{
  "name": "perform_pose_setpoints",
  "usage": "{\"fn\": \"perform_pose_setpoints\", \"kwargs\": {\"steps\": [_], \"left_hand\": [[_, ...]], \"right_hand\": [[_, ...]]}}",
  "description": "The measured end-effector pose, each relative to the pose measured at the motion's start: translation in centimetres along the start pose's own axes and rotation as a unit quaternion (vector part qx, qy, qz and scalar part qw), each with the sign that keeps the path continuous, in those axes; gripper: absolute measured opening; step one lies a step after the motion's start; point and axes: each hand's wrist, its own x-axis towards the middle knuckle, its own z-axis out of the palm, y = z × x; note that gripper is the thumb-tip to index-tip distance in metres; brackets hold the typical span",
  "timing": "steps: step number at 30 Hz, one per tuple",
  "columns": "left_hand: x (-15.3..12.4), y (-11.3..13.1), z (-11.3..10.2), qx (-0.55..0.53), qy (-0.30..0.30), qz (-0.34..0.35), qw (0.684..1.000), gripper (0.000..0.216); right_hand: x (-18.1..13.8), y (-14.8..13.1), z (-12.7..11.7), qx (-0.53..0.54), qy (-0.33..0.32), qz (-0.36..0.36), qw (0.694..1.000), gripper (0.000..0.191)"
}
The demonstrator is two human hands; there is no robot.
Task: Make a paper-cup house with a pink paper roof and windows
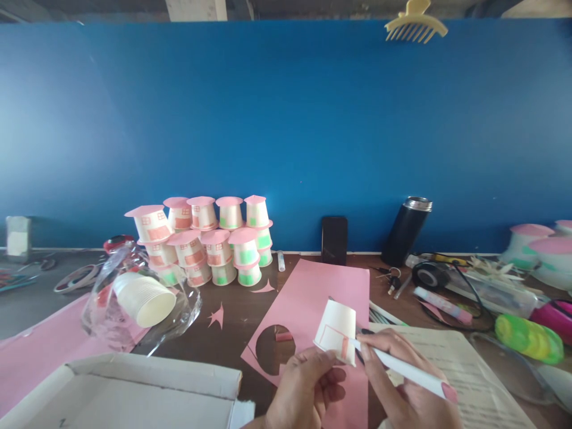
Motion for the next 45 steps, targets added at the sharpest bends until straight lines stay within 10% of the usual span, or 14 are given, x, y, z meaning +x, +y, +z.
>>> {"fn": "perform_pose_setpoints", "kwargs": {"steps": [45], "left_hand": [[-0.73, 0.57, 0.61, 0.005, -0.009, -0.012, 1.000, 0.036]], "right_hand": [[-0.29, 0.07, 0.10, 0.002, -0.013, 0.000, 1.000, 0.010]]}}
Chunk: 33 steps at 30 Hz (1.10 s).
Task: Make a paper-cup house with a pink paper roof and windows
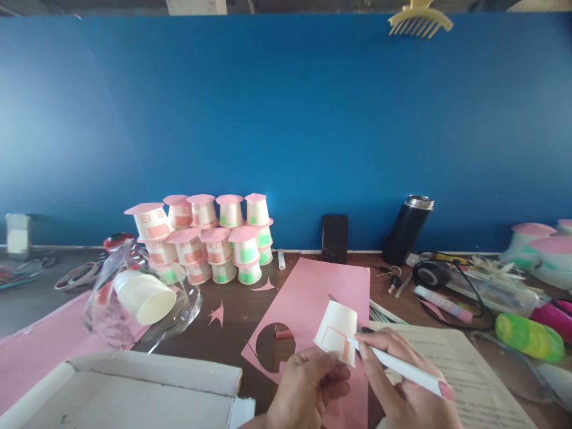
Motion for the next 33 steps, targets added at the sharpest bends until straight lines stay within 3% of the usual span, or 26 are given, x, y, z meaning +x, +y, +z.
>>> {"fn": "perform_pose_setpoints", "kwargs": {"steps": [14, 33], "left_hand": [[0.1, -0.2, -0.2, 0.010, -0.022, 0.024, 0.999, 0.042], [0.1, -0.3, -0.3, 0.026, -0.009, 0.035, 0.999, 0.044]], "right_hand": [[-0.2, 0.4, -0.2, -0.018, -0.017, 0.003, 1.000, 0.008], [0.0, -0.7, -0.1, -0.009, -0.021, 0.007, 1.000, 0.008]]}}
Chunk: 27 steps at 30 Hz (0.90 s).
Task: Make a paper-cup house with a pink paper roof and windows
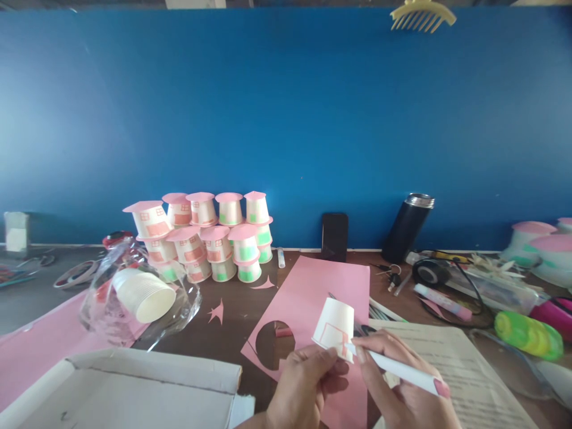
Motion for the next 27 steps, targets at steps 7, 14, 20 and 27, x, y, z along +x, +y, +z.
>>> {"fn": "perform_pose_setpoints", "kwargs": {"steps": [7, 14, 20, 27], "left_hand": [[0.06, -0.01, -0.02, 0.002, -0.002, 0.001, 1.000, 0.044], [0.05, -0.03, 0.01, -0.004, 0.008, -0.002, 1.000, 0.044], [0.14, -0.12, -0.03, 0.000, 0.014, -0.005, 1.000, 0.045], [0.08, -0.07, -0.16, 0.011, -0.007, 0.002, 1.000, 0.045]], "right_hand": [[-0.20, -0.13, 0.03, 0.016, -0.016, 0.006, 1.000, 0.010], [-0.48, 0.14, 0.05, 0.020, -0.051, 0.009, 0.998, 0.011], [-0.38, 0.01, 0.07, 0.023, -0.055, 0.012, 0.998, 0.011], [-0.25, -0.16, 0.18, 0.019, -0.016, 0.014, 1.000, 0.010]]}}
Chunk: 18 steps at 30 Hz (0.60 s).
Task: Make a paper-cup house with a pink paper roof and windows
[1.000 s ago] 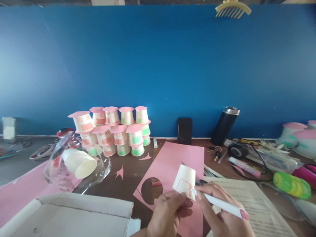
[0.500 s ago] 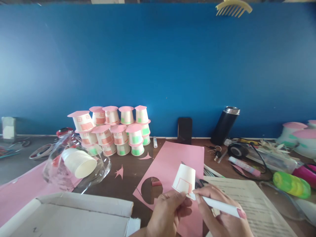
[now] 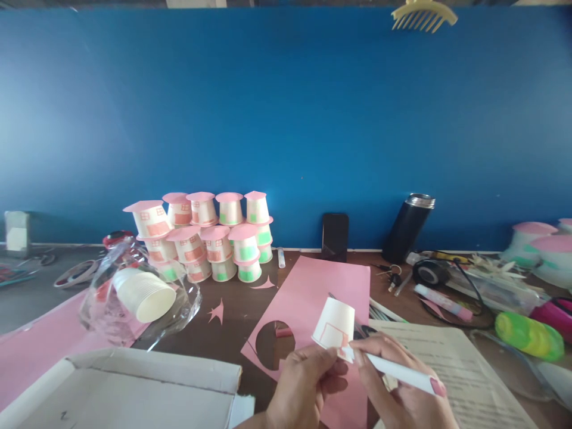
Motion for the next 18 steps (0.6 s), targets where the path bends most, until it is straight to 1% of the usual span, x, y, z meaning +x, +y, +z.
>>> {"fn": "perform_pose_setpoints", "kwargs": {"steps": [3, 8, 18], "left_hand": [[-0.01, 0.02, 0.01, -0.001, -0.004, 0.000, 1.000, 0.046], [-0.01, 0.11, 0.12, 0.000, 0.008, 0.000, 1.000, 0.047], [-0.05, 0.00, 0.00, -0.001, 0.004, 0.002, 1.000, 0.043]], "right_hand": [[0.01, 0.21, 0.07, -0.010, 0.016, -0.002, 1.000, 0.010], [0.11, 0.54, 0.10, -0.024, 0.026, -0.011, 0.999, 0.010], [0.26, 0.76, -0.04, -0.033, 0.028, -0.007, 0.999, 0.008]]}}
